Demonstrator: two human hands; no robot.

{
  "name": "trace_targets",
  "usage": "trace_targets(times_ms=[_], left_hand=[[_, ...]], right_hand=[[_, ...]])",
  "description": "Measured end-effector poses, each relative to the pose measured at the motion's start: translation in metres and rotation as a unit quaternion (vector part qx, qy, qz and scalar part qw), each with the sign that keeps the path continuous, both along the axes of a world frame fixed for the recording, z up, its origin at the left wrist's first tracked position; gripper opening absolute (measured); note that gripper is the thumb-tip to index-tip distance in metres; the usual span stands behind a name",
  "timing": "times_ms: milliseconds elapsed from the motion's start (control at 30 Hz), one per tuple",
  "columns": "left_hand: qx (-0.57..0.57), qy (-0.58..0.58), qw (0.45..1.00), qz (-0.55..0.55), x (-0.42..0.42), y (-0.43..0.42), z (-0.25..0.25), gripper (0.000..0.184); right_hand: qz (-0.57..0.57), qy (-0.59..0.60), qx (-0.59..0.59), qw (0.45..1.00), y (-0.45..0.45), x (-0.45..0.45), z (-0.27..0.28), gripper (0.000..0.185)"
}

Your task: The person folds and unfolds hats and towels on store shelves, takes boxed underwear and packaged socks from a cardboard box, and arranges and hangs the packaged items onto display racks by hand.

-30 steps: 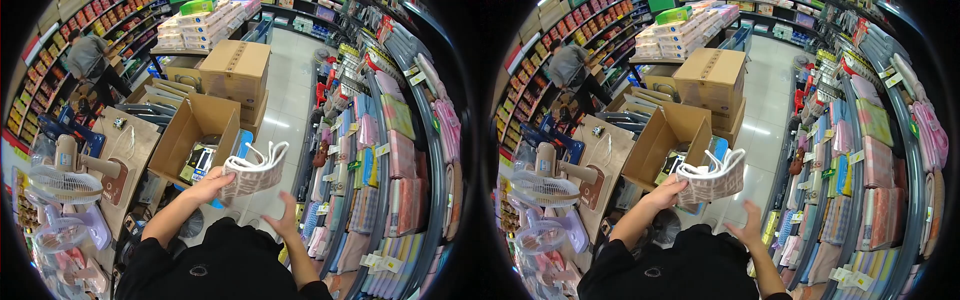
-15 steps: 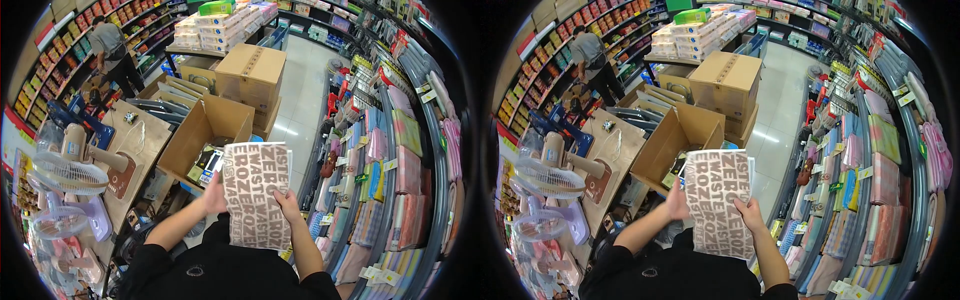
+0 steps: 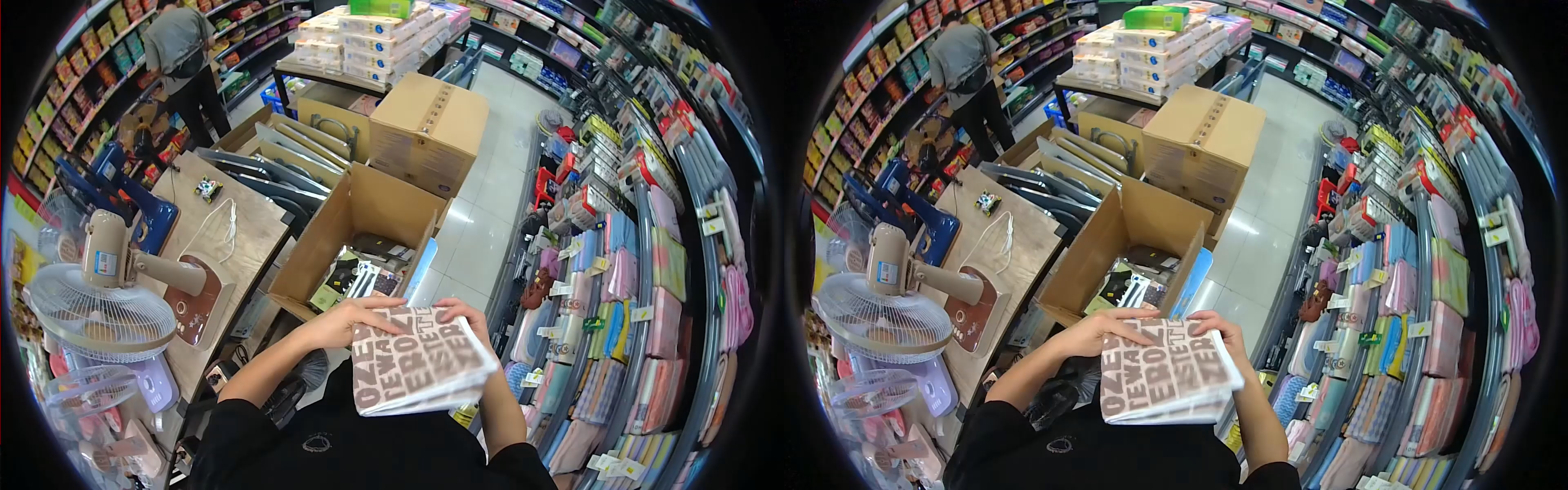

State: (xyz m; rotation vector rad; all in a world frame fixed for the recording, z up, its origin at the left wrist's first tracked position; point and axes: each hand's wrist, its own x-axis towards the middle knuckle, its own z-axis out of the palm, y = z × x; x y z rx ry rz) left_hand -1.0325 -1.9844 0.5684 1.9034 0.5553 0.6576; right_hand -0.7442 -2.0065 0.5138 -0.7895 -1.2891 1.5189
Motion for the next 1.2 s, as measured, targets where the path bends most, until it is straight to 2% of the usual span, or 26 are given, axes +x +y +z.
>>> trace_targets(times_ms=[33, 67, 100, 133, 167, 200, 233, 300, 333, 367, 433, 467, 500, 567, 600, 633, 700, 733, 767, 833, 867, 900, 967, 1033, 1100, 1200], left_hand=[[0.028, 0.034, 0.999, 0.027, -0.007, 0.004, 0.002, 0.037], [0.014, 0.039, 0.999, 0.036, -0.016, 0.005, 0.007, 0.047], [0.010, 0.037, 0.998, 0.041, -0.023, 0.009, 0.010, 0.047], [-0.089, 0.033, 0.991, 0.092, -0.029, 0.013, 0.012, 0.051], [-0.188, 0.028, 0.972, 0.141, -0.036, 0.016, 0.011, 0.055], [-0.168, -0.075, 0.972, 0.143, -0.043, 0.020, -0.015, 0.055], [-0.172, -0.076, 0.971, 0.147, -0.049, 0.023, -0.020, 0.055], [-0.224, -0.042, 0.966, 0.122, -0.061, 0.031, -0.026, 0.040], [-0.227, -0.043, 0.965, 0.124, -0.066, 0.033, -0.031, 0.040], [-0.346, -0.072, 0.920, 0.168, -0.069, 0.031, -0.038, 0.040], [-0.564, -0.126, 0.779, 0.243, -0.072, 0.024, -0.059, 0.041], [-0.588, -0.137, 0.763, 0.231, -0.075, 0.021, -0.084, 0.040], [-0.591, -0.140, 0.760, 0.231, -0.077, 0.021, -0.086, 0.040], [-0.683, -0.206, 0.665, 0.222, -0.079, 0.015, -0.089, 0.048], [-0.673, -0.247, 0.660, 0.223, -0.075, 0.012, -0.087, 0.059], [-0.675, -0.249, 0.657, 0.225, -0.074, 0.010, -0.085, 0.059], [-0.679, -0.284, 0.627, 0.253, -0.072, 0.002, -0.085, 0.049], [-0.612, -0.227, 0.723, 0.226, -0.073, -0.003, -0.095, 0.044], [-0.617, -0.226, 0.720, 0.223, -0.072, -0.004, -0.101, 0.044], [-0.570, -0.098, 0.786, 0.220, -0.069, 0.008, -0.091, 0.040], [-0.572, -0.114, 0.777, 0.235, -0.069, 0.017, -0.081, 0.037], [-0.551, -0.124, 0.791, 0.238, -0.071, 0.025, -0.093, 0.032], [-0.492, -0.064, 0.829, 0.257, -0.078, 0.057, -0.057, 0.028], [-0.393, -0.086, 0.878, 0.260, -0.084, 0.083, -0.065, 0.025], [-0.220, -0.041, 0.929, 0.296, -0.085, 0.111, -0.070, 0.028], [-0.047, 0.075, 0.928, 0.361, -0.069, 0.142, -0.047, 0.036]], right_hand=[[0.005, -0.003, -0.003, 1.000, 0.006, -0.010, -0.002, 0.013], [-0.002, 0.038, -0.061, 0.997, 0.014, -0.020, -0.007, 0.009], [-0.011, 0.080, -0.120, 0.990, 0.023, -0.028, -0.015, 0.007], [-0.006, 0.127, -0.108, 0.986, 0.032, -0.037, -0.026, 0.016], [-0.001, 0.125, -0.114, 0.986, 0.035, -0.038, -0.033, 0.016], [-0.010, 0.122, -0.197, 0.973, 0.041, -0.047, -0.019, 0.020], [-0.020, 0.119, -0.278, 0.953, 0.048, -0.054, -0.012, 0.025], [-0.014, 0.082, -0.278, 0.957, 0.060, -0.065, -0.028, 0.032], [-0.024, 0.052, -0.280, 0.958, 0.061, -0.068, -0.039, 0.032], [-0.034, 0.021, -0.282, 0.958, 0.061, -0.068, -0.048, 0.033], [-0.029, -0.007, -0.294, 0.955, 0.061, -0.073, -0.046, 0.033], [-0.024, -0.033, -0.302, 0.952, 0.060, -0.075, -0.044, 0.034], [-0.023, -0.037, -0.306, 0.951, 0.058, -0.075, -0.044, 0.034], [-0.055, 0.116, -0.456, 0.881, 0.047, -0.074, -0.046, 0.038], [-0.041, 0.181, -0.478, 0.858, 0.044, -0.075, -0.038, 0.044], [-0.040, 0.179, -0.482, 0.857, 0.041, -0.076, -0.042, 0.044], [-0.021, 0.011, -0.307, 0.951, 0.030, -0.081, -0.045, 0.053], [-0.043, -0.023, -0.294, 0.955, 0.032, -0.087, -0.045, 0.053], [-0.047, -0.024, -0.299, 0.953, 0.032, -0.090, -0.045, 0.053], [-0.090, -0.049, -0.292, 0.951, 0.035, -0.091, -0.047, 0.047], [-0.119, -0.017, -0.255, 0.959, 0.039, -0.094, -0.048, 0.042], [-0.123, -0.017, -0.254, 0.959, 0.043, -0.089, -0.050, 0.042], [-0.183, -0.073, -0.276, 0.941, 0.046, -0.073, -0.053, 0.036], [-0.211, -0.108, -0.251, 0.938, 0.045, -0.065, -0.046, 0.031], [-0.239, -0.071, -0.258, 0.933, 0.037, -0.053, -0.044, 0.027], [-0.261, -0.074, -0.261, 0.926, 0.021, -0.042, -0.047, 0.024]])
